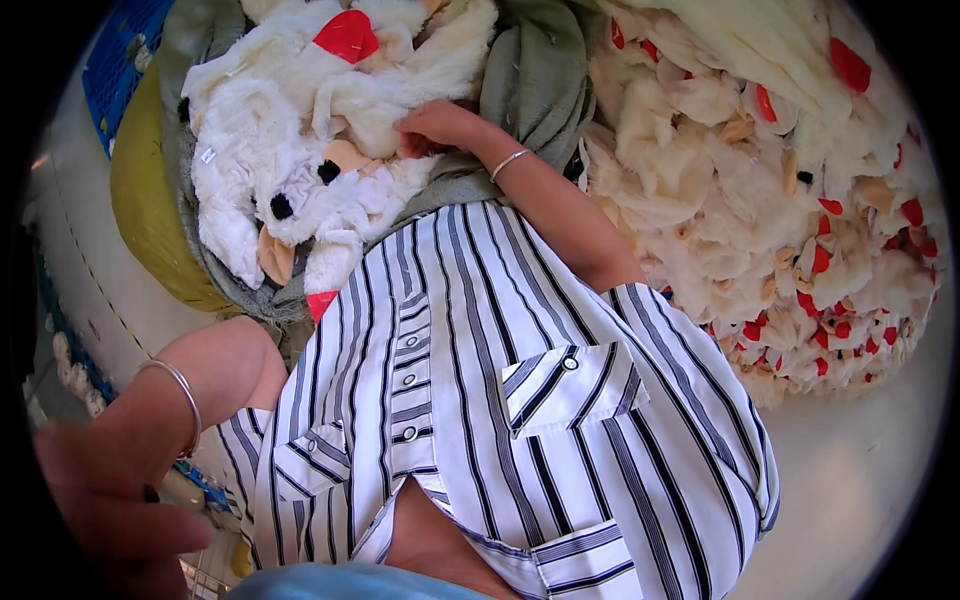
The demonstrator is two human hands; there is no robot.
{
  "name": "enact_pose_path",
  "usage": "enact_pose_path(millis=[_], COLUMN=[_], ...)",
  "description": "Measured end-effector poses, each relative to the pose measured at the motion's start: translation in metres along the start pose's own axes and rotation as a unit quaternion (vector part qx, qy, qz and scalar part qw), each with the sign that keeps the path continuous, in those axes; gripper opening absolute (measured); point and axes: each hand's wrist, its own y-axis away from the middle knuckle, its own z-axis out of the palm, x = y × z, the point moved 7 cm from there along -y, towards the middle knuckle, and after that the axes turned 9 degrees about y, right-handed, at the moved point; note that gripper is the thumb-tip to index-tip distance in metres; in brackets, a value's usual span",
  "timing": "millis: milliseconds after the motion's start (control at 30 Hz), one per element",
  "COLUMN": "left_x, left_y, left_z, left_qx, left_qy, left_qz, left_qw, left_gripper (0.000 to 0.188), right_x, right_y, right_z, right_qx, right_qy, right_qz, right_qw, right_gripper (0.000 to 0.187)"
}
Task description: The person assembles white stuffed animal toys by hand. They repeatedly pick up a white plush body, insert a red fabric piece into an opening, and manipulate the toy to shape it. The person handles multiple identical toys one at a time, turning them over and adjusting the red insert before placing them back into a pile.
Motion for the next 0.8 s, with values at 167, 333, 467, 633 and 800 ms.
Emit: enact_pose_path(millis=[167, 333, 467, 633, 800], left_x=[0.004, -0.003, -0.010, -0.007, 0.000], left_y=[-0.005, -0.006, -0.010, -0.010, -0.010], left_z=[-0.001, 0.005, 0.011, 0.013, 0.012], left_qx=[-0.003, -0.007, -0.010, -0.016, -0.023], left_qy=[0.006, 0.001, -0.006, -0.007, -0.004], left_qz=[0.000, 0.004, 0.003, 0.001, -0.009], left_qw=[1.000, 1.000, 1.000, 1.000, 1.000], left_gripper=[0.014, 0.013, 0.013, 0.013, 0.013], right_x=[0.051, 0.055, 0.059, 0.059, 0.055], right_y=[-0.029, -0.029, -0.036, -0.035, -0.034], right_z=[-0.009, -0.012, -0.012, -0.012, -0.011], right_qx=[0.049, 0.073, 0.078, 0.081, 0.074], right_qy=[0.112, 0.121, 0.119, 0.120, 0.112], right_qz=[-0.024, 0.041, 0.018, 0.012, -0.002], right_qw=[0.992, 0.989, 0.990, 0.989, 0.991], right_gripper=[0.031, 0.028, 0.028, 0.028, 0.024])
